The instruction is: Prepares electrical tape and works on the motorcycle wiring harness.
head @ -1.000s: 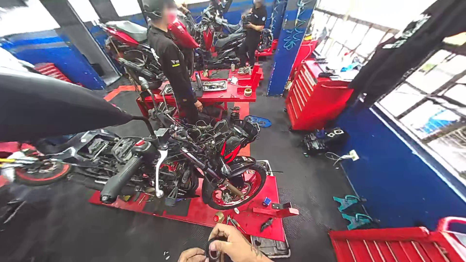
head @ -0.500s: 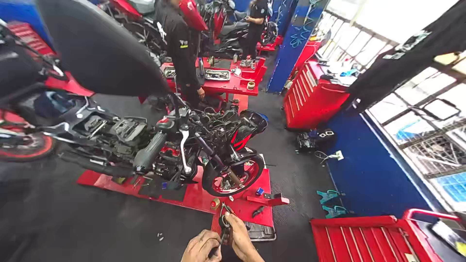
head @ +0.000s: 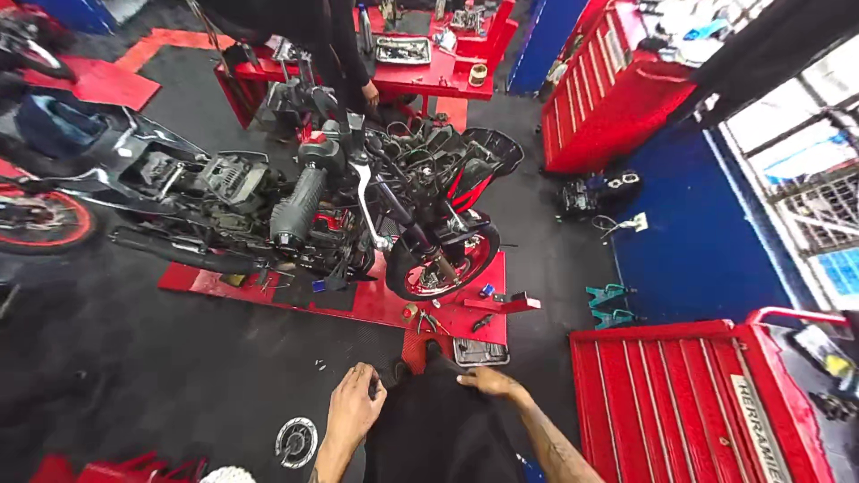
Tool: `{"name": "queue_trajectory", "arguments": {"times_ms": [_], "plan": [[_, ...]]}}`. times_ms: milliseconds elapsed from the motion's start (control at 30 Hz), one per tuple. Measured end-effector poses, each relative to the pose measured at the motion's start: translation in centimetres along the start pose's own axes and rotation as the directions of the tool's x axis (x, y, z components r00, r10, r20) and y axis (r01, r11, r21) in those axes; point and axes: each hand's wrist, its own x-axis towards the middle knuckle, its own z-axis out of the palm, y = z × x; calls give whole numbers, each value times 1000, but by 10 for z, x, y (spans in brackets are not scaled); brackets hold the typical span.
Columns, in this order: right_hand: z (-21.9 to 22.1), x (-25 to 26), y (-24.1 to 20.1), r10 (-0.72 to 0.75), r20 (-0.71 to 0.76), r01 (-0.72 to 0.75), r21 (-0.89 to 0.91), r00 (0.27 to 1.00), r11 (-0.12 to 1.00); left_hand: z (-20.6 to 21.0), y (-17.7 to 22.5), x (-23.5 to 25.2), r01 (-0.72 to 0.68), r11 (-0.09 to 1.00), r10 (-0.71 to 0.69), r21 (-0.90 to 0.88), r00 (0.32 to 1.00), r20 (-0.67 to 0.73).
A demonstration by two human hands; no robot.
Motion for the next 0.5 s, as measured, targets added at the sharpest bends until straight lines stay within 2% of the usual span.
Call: {"name": "queue_trajectory", "arguments": {"times_ms": [67,133,200,267,333,500], "plan": [[-16,-7,-44,-244,-50,244,-1,969,970,0,-4,2,-15,1000,15,15,1000,14],[-14,-13,-93,-524,-99,527,1,846,850,-1,0,7,-48,999,48,-3,999,8],[-2,-22,-140,-700,-69,701,-7,711,713,-3,8,16,-74,996,74,-39,997,2],[14,-27,-174,-793,-21,794,16,608,608,-11,15,29,-86,995,86,-59,996,-1],[23,-23,-189,-840,-17,841,14,542,542,-18,19,39,-53,996,53,-78,999,-3],[8,-3,-190,-859,10,854,105,512,510,-31,23,59,203,943,-178,-263,977,117]]}}
